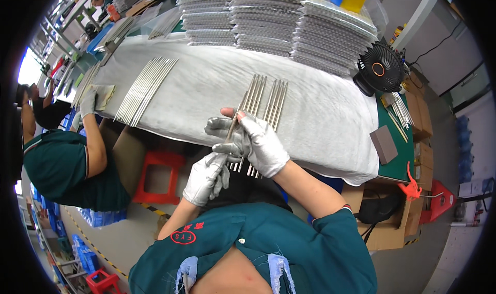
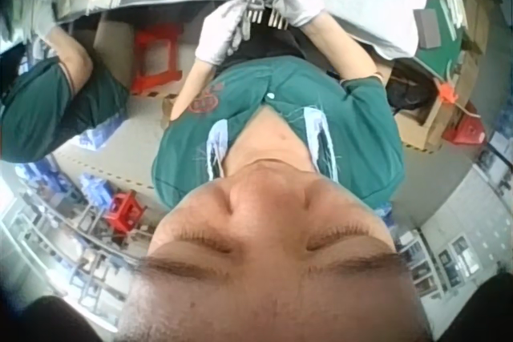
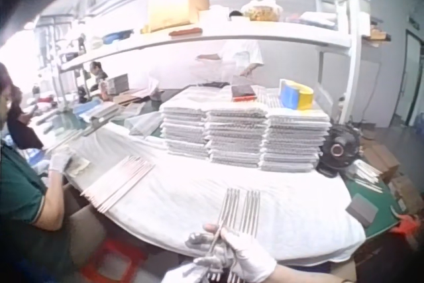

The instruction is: The person arranges long metal rods on a table, aligns them into bundles, and places them into clear plastic bags. The person then seals the bags using a handheld heat sealer and stacks the finished packages on a pile.

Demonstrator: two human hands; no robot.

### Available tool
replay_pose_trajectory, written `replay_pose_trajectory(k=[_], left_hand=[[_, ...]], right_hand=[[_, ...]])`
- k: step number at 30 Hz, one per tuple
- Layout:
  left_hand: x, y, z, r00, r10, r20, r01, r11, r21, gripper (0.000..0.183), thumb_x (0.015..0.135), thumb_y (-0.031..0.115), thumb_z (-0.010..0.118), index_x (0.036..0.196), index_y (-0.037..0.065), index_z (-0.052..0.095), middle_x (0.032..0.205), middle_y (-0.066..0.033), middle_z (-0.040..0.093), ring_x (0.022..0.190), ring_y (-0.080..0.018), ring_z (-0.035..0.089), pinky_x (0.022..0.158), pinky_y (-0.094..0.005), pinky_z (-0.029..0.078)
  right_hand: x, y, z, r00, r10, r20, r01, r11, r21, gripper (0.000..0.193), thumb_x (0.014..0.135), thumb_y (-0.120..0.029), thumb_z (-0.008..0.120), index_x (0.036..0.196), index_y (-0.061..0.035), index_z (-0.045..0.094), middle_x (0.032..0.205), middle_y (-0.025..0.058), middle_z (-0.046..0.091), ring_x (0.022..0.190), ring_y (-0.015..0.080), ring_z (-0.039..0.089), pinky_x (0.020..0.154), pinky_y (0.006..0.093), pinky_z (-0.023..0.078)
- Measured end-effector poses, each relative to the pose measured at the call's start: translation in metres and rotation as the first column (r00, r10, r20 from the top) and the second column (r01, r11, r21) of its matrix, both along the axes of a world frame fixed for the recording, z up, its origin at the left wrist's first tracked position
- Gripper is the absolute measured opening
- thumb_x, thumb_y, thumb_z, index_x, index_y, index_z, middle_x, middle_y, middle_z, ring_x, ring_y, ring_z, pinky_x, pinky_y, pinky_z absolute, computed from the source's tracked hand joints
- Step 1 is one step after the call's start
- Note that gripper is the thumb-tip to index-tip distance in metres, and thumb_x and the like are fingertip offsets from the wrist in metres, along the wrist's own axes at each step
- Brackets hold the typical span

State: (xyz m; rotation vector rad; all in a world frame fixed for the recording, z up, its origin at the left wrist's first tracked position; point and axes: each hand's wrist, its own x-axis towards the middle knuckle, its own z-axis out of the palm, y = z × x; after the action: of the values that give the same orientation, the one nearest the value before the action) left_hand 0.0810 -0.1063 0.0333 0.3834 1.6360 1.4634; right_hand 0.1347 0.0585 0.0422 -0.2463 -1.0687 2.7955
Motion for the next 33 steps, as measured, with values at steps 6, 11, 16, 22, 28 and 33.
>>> replay_pose_trajectory(k=[6,11,16,22,28,33], left_hand=[[0.0,0.0,-0.002,0.998,0.012,-0.06,-0.014,0.999,-0.039,0.035,0.097,0.036,0.05,0.106,0.004,0.061,0.056,-0.0029,0.056,0.035,-0.0052,0.04,0.032,-0.0201,0.028],[0.0,-0.001,0.0,0.991,0.034,-0.13,-0.048,0.993,-0.105,0.032,0.095,0.031,0.055,0.109,0.004,0.063,0.057,-0.0023,0.058,0.038,-0.0065,0.044,0.036,-0.0234,0.033],[-0.001,-0.005,-0.009,0.968,0.044,-0.245,-0.066,0.995,-0.08,0.031,0.092,0.026,0.06,0.111,0.002,0.063,0.058,-0.0032,0.06,0.04,-0.0065,0.046,0.04,-0.0242,0.038],[-0.003,-0.001,-0.005,0.923,0.067,-0.38,-0.108,0.99,-0.087,0.027,0.089,0.02,0.065,0.109,0.002,0.066,0.071,-0.0047,0.066,0.051,-0.0069,0.056,0.049,-0.0233,0.045],[-0.028,-0.014,-0.005,0.658,0.161,-0.736,-0.154,0.985,0.078,0.025,0.084,0.008,0.07,0.106,-0.002,0.067,0.083,-0.0037,0.068,0.07,-0.008,0.061,0.064,-0.0215,0.05],[-0.039,-0.02,0.006,0.208,-0.071,-0.975,-0.154,0.983,-0.105,0.027,0.08,0.014,0.074,0.105,0.005,0.068,0.08,-0.0048,0.069,0.069,-0.0118,0.063,0.063,-0.0252,0.052]], right_hand=[[0.0,0.0,-0.006,1.0,-0.007,-0.003,0.007,1.0,-0.027,0.047,0.095,-0.037,0.051,0.125,-0.0016,0.045,0.117,0.019,0.06,0.113,0.0344,0.058,0.086,0.0401,0.055],[-0.001,-0.003,-0.007,0.999,-0.024,-0.023,0.023,0.999,-0.04,0.047,0.095,-0.037,0.052,0.125,-0.0017,0.046,0.117,0.0197,0.059,0.113,0.0347,0.058,0.086,0.041,0.054],[0.002,-0.005,-0.008,0.999,-0.03,-0.044,0.028,0.999,-0.044,0.046,0.095,-0.037,0.052,0.125,-0.0018,0.046,0.117,0.0204,0.059,0.112,0.0343,0.058,0.087,0.0416,0.054],[0.003,-0.007,-0.007,0.996,-0.078,-0.037,0.079,0.997,0.018,0.05,0.095,-0.037,0.051,0.129,-0.001,0.043,0.116,0.0212,0.059,0.111,0.0333,0.059,0.085,0.0407,0.055],[0.011,0.006,-0.007,0.943,-0.323,-0.082,0.323,0.823,0.467,0.039,0.095,-0.022,0.057,0.124,0.0037,0.052,0.119,0.0162,0.06,0.106,0.0214,0.06,0.086,0.0333,0.053],[0.017,0.017,-0.012,0.896,-0.418,-0.15,0.373,0.525,0.765,0.033,0.087,-0.014,0.068,0.116,0.0011,0.059,0.105,0.0089,0.067,0.092,0.0125,0.062,0.081,0.0254,0.05]])
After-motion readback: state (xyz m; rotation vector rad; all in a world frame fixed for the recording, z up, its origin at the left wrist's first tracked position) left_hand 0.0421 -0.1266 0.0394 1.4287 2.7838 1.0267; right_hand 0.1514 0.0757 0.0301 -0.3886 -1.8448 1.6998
